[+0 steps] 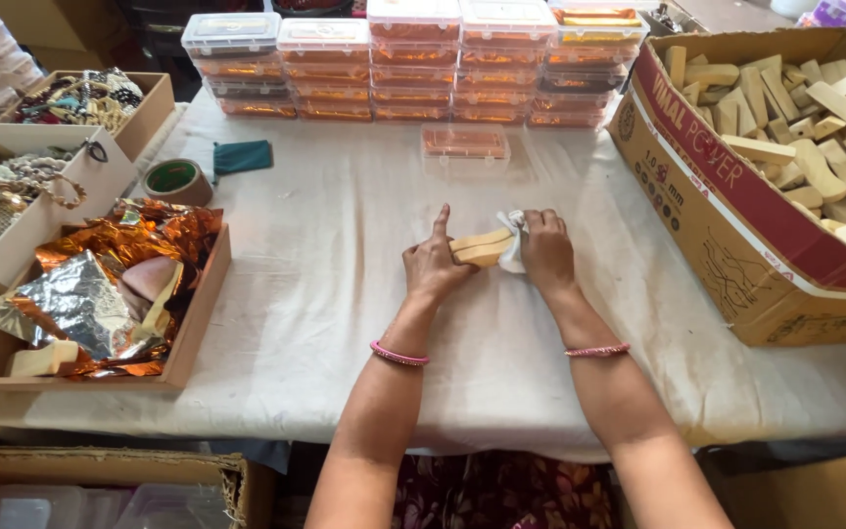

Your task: The person wipes a small wooden block with a white cloth, then wraps it in a sheet of orange foil. They place the wrapped block into a small transparent plastic container and stack it with others. The person then picks up another wooden block and wipes it with the cloth.

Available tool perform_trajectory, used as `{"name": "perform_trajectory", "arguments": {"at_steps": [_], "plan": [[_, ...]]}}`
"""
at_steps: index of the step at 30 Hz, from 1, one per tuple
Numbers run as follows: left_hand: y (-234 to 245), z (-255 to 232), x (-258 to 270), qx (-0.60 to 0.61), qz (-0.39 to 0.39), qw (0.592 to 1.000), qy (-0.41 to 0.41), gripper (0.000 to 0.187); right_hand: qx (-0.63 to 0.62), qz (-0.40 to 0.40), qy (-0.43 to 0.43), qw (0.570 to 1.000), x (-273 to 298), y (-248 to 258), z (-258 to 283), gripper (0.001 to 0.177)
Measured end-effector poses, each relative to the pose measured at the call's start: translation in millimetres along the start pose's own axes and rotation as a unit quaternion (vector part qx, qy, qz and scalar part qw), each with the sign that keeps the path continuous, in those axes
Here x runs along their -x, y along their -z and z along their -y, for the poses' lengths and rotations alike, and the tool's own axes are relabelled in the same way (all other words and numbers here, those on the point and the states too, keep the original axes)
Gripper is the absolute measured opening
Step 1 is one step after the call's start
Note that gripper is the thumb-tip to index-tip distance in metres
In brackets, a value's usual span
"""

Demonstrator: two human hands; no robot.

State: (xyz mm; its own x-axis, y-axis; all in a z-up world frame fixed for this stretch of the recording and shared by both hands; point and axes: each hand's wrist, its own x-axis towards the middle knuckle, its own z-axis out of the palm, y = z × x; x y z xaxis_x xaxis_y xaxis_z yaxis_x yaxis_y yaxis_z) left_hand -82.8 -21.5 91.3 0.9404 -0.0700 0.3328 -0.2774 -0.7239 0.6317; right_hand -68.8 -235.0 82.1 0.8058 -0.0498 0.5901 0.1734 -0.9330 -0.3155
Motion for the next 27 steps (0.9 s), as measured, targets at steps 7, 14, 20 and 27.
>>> {"name": "perform_trajectory", "arguments": {"at_steps": [7,14,20,27], "plan": [[-41.0,40.0,-14.6,0.015,0.013,1.0,0.0,0.114,-0.083,-0.029,0.307,0.948,15.4,16.9,72.1,0.035],[1.0,-4.0,2.5,0.051,0.015,0.999,-0.014,0.123,-0.06,-0.014,0.115,0.991,7.6,0.7,21.3,0.029],[-14.6,15.3,-0.3,0.022,0.015,1.0,-0.011,0.115,-0.182,0.021,0.237,0.954,18.7,20.3,58.3,0.026],[4.0,-1.0,3.5,0.064,0.005,0.998,-0.021,0.123,-0.411,0.164,0.078,0.893,-1.1,-7.7,-35.8,0.022]]}}
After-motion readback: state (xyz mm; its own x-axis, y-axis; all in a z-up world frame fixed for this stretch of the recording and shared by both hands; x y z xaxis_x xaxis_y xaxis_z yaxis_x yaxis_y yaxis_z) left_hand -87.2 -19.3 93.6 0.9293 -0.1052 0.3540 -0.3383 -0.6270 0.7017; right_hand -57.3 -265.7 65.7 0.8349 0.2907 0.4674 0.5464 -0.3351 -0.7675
